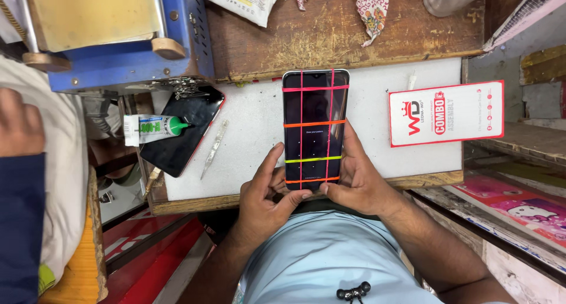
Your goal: The person secures a smartphone with multiple rubber bands, wipes the screen with a cloth, and repeatedly adjusts the bands. The person handles the phone and rubber bands throughout the clip.
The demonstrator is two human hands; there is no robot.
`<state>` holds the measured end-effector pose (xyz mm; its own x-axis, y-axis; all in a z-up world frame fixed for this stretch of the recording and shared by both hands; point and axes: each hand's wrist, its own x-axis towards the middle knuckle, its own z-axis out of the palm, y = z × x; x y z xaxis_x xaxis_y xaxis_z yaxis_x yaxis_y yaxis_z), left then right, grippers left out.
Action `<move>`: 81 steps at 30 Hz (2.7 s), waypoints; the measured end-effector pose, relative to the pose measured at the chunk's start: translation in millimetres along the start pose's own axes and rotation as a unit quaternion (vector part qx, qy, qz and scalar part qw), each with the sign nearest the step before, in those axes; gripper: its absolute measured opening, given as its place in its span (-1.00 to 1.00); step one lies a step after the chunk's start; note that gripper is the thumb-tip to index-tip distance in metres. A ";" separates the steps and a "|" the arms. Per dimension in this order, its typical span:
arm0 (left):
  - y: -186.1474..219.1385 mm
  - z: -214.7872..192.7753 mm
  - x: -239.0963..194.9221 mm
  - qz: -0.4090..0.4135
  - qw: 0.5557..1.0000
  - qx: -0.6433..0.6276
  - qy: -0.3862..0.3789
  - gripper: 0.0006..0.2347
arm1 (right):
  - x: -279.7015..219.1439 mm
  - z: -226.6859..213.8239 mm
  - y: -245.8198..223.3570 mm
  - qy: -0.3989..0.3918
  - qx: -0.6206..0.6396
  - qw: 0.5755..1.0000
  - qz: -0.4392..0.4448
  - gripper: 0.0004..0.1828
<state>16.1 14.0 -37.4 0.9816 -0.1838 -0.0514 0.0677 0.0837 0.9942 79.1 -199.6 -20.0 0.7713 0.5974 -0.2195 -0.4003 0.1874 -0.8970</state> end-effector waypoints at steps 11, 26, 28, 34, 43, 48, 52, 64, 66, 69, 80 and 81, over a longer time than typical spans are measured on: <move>14.8 3.4 3.4 0.026 0.996 0.079 0.022 -0.27 | -2.5 -5.7 7.1 -0.032 0.219 0.975 -0.028 0.14; 11.0 36.0 -4.9 0.212 0.779 0.590 0.033 -0.59 | 0.1 -9.0 11.6 -0.027 0.367 0.930 -0.018 -0.04; 7.8 31.4 -1.1 0.206 0.770 0.602 0.037 -0.58 | -0.6 -11.0 12.5 -0.027 0.370 0.928 -0.018 -0.04; 19.4 3.1 8.6 0.167 0.776 0.603 0.084 -0.47 | -0.5 -11.5 11.3 -0.061 0.404 0.912 -0.026 -0.08; 15.0 13.9 0.8 0.180 0.829 0.517 0.111 -0.55 | -4.0 -12.1 11.1 -0.042 0.368 0.929 -0.025 -0.05; 12.8 8.3 -1.5 0.159 0.896 0.395 0.128 -0.58 | -4.8 -12.4 17.0 -0.056 0.353 0.933 -0.039 -0.08; 17.1 9.2 -2.2 0.066 0.973 0.205 0.083 -0.51 | -4.2 -12.4 18.8 -0.079 0.348 0.933 -0.039 -0.09; 12.1 0.7 22.0 -0.118 0.979 -0.164 -0.006 -0.49 | -6.5 -4.7 14.1 -0.037 0.182 0.982 -0.012 0.00; 10.9 -1.4 21.5 -0.114 0.978 -0.174 -0.016 -0.50 | -8.2 -1.2 8.3 0.013 0.045 0.999 -0.027 0.03; 7.9 -2.1 18.9 -0.119 0.976 -0.182 -0.023 -0.46 | -9.2 4.0 -1.5 -0.004 -0.123 0.989 -0.087 0.03; -4.4 0.2 29.4 -0.137 0.843 -0.507 -0.115 -0.33 | -6.7 -1.4 -8.4 0.037 -0.299 0.947 -0.113 -0.12; -4.4 0.0 30.3 -0.135 0.841 -0.511 -0.117 -0.32 | -6.5 -2.4 -5.5 0.056 -0.284 0.952 -0.105 -0.13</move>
<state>45.5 8.0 -43.3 0.8524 -0.5081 -0.1233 0.5171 0.7846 0.3420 77.5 -206.4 -14.6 0.8650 0.5013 -0.0244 0.0751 -0.1773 -0.9813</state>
